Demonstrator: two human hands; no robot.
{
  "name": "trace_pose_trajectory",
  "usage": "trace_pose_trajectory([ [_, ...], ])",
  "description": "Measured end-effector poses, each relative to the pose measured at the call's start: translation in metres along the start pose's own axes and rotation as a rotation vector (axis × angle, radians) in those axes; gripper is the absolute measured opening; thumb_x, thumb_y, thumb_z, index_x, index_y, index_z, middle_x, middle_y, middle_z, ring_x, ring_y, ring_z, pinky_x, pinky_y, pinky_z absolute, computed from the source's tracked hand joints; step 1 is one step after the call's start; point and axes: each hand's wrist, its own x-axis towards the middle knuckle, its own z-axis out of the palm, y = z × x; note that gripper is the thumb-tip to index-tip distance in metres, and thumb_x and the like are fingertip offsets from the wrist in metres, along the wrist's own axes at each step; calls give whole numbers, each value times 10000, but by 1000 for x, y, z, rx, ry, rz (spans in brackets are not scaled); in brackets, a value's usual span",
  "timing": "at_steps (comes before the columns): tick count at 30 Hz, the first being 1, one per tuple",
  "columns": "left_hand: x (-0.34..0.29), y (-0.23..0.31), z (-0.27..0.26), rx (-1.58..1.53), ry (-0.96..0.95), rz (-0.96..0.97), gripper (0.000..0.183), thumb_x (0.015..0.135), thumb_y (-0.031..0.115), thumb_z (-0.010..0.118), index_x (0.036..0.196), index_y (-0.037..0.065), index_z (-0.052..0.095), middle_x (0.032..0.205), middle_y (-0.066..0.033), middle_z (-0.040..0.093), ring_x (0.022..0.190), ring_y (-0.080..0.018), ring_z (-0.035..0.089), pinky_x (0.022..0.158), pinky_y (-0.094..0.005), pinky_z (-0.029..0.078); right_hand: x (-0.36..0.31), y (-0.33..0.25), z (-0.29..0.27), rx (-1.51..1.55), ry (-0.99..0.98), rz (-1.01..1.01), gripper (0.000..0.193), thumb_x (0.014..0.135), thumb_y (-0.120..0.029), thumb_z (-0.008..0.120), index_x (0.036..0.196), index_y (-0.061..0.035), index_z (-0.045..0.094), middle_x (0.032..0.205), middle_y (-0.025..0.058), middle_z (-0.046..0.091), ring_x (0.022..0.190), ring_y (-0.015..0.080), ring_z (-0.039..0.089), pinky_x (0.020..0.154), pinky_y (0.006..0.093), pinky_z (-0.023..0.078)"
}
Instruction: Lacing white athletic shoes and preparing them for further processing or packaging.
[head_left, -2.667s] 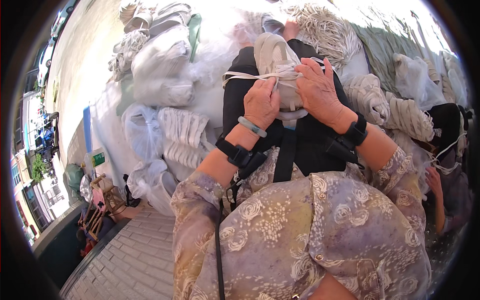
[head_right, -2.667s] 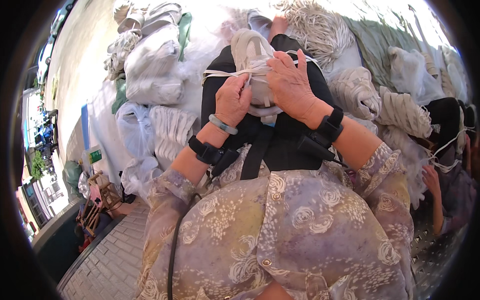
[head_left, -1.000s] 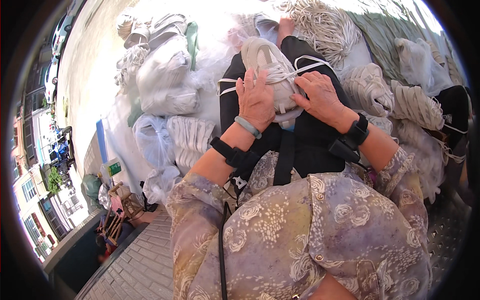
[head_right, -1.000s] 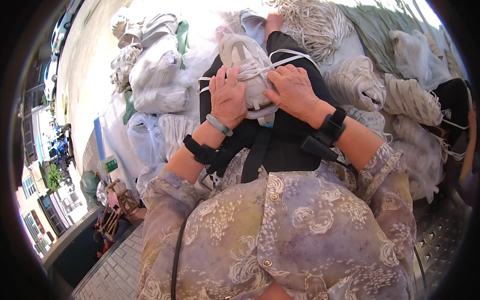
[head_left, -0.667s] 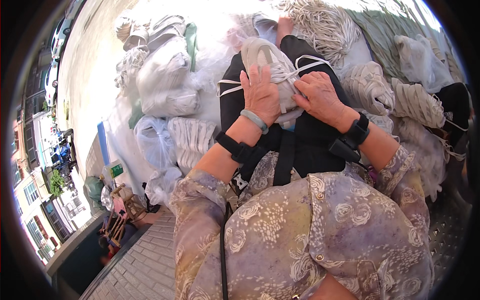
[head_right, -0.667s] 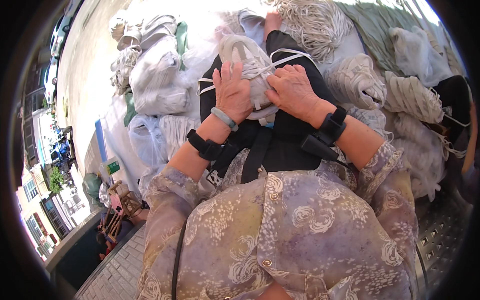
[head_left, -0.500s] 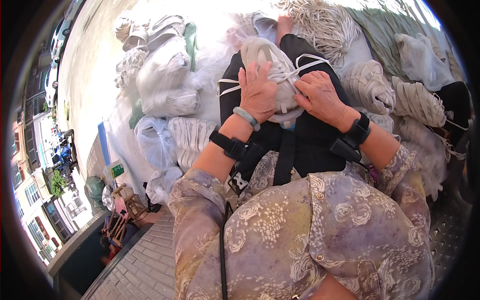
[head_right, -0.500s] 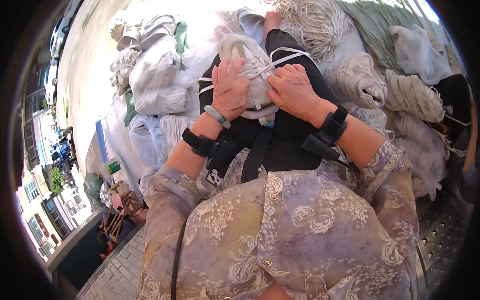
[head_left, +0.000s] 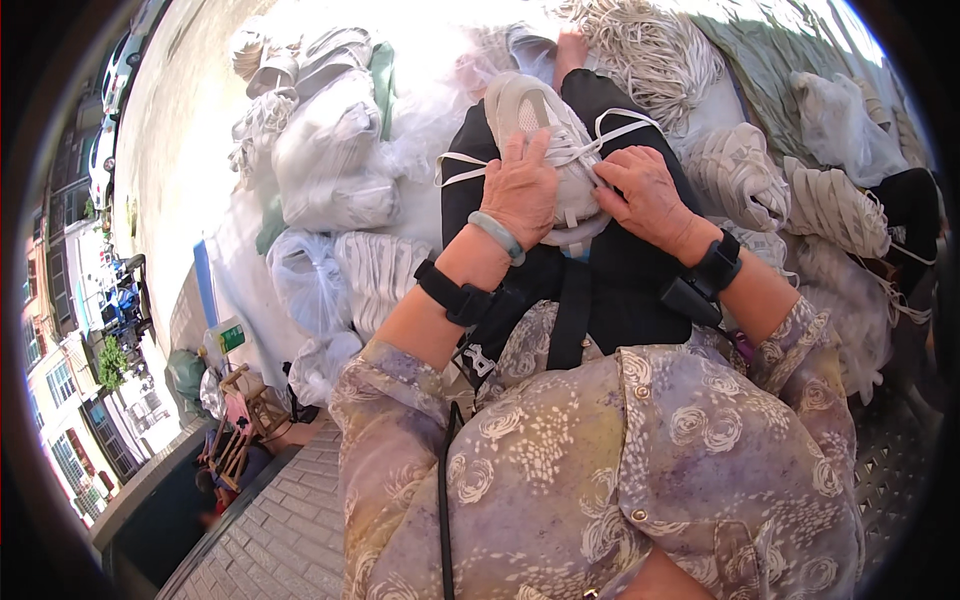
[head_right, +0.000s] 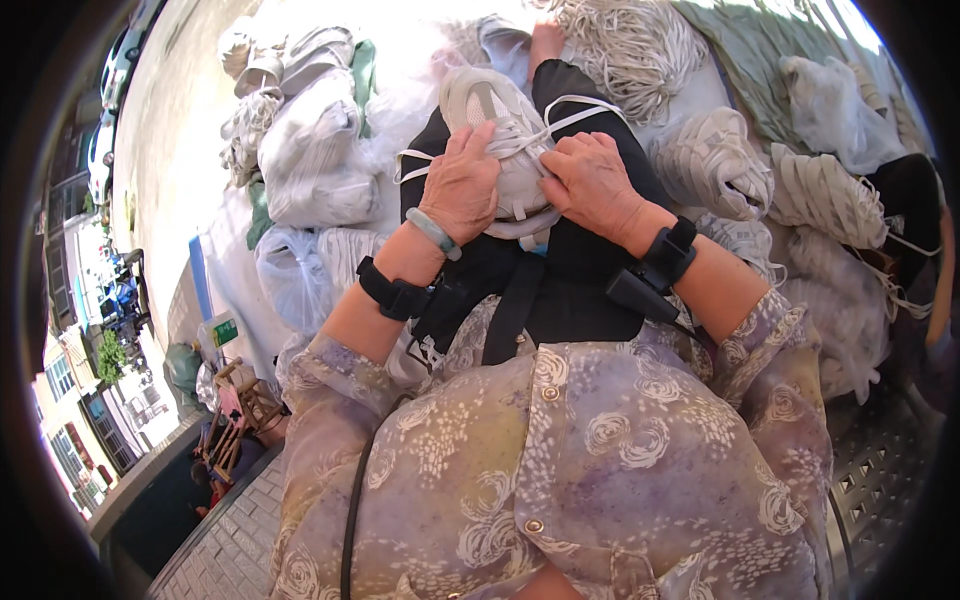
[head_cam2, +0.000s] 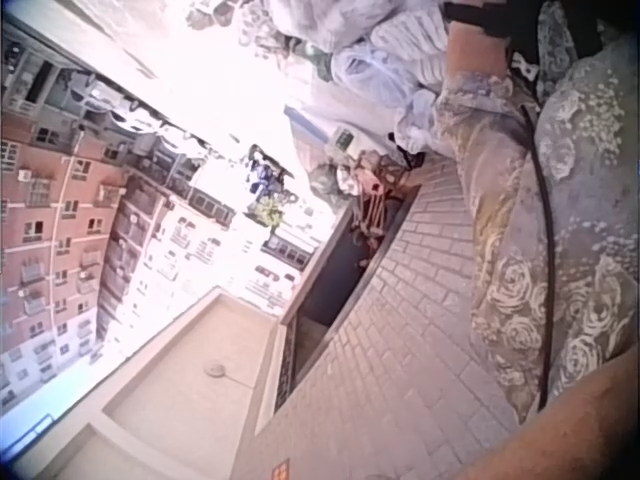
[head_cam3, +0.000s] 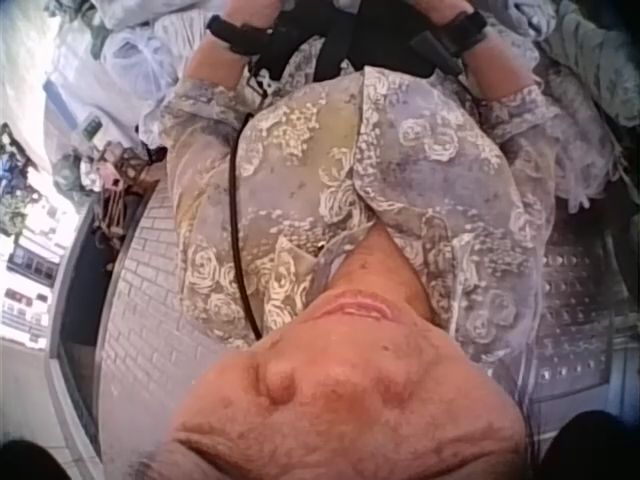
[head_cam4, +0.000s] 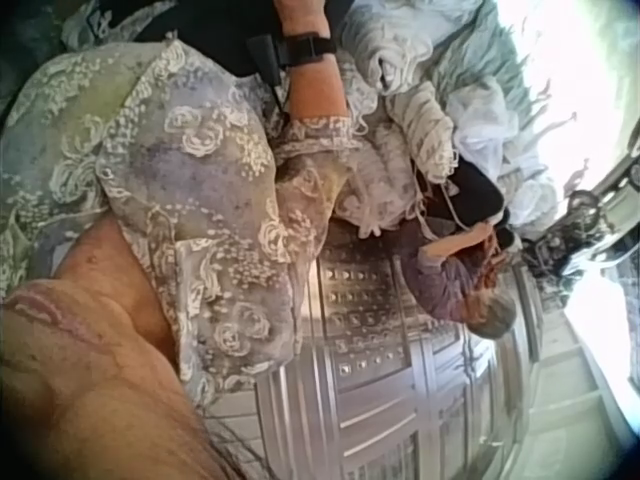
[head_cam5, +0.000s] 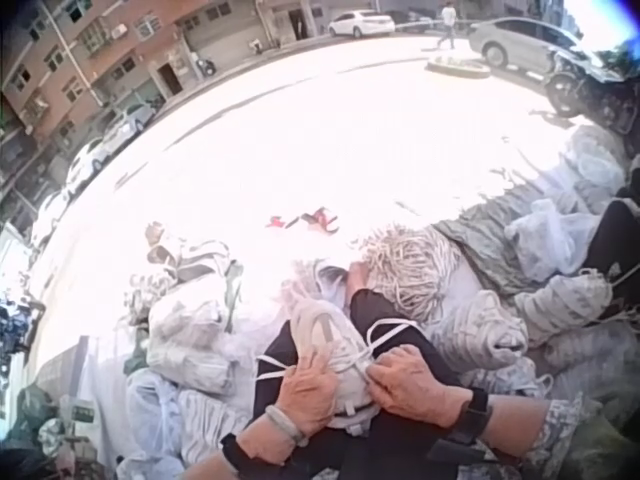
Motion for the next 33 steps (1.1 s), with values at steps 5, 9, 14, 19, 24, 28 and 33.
trace_pose_trajectory([
  [5, 4, 8, 12, 19, 139, -7, 134, 666, 54, 546, 751, -46, 575, 1211, -205, 462, 1099, -378, 454, 857, -427, 430, 4, 0, 1, -18, -19, -2, 163, 743, -204, 583, 836, -71, 597, 789, 56, 546, 831, 237, 528, 809, 381, 359],
  [9, 11, 7, 23, 64, 200, 45, 184, 699, 116, 555, 802, -24, 617, 1218, -164, 450, 1143, -350, 411, 858, -450, 395, 7, -1, -6, -43, -118, 23, 228, 723, -175, 615, 902, -36, 589, 841, 92, 554, 854, 264, 529, 836, 382, 367],
  [14, -1, -5, 14, -227, 186, -70, 139, 689, 64, 558, 795, -19, 591, 1220, -220, 455, 1128, -387, 427, 919, -429, 383, 6, -5, -2, -2, 101, 32, 147, 709, -193, 617, 811, -88, 611, 786, 49, 533, 825, 234, 525, 776, 374, 362],
  [19, -8, -7, 20, -365, 231, -97, 127, 689, 38, 570, 811, 2, 575, 1223, -262, 454, 1101, -415, 446, 953, -415, 364, 23, -15, 4, 31, 120, 5, 117, 699, -141, 631, 815, -128, 633, 780, 25, 508, 807, 219, 510, 751, 365, 352],
  [24, -8, -4, 24, -352, 298, -88, 123, 667, 24, 548, 767, -32, 593, 1183, -254, 474, 1082, -408, 453, 947, -417, 377, 32, -17, 15, -103, 108, -48, 83, 703, -105, 625, 781, -134, 621, 757, 12, 481, 797, 191, 496, 759, 343, 342],
  [28, -8, -7, 25, -341, 292, -74, 113, 713, 54, 576, 815, 4, 582, 1188, -257, 480, 1067, -411, 473, 935, -407, 381, 33, -15, 18, -77, 51, -7, 72, 733, -97, 575, 768, -140, 622, 802, 21, 508, 862, 211, 497, 822, 407, 317],
  [33, -2, -9, 20, -663, 380, -289, 149, 747, 141, 634, 819, 24, 577, 1083, -150, 547, 985, -344, 524, 847, -398, 421, 37, -27, 1, -281, -114, 44, 100, 718, -32, 532, 780, -91, 584, 850, 51, 507, 911, 245, 490, 932, 500, 268],
])
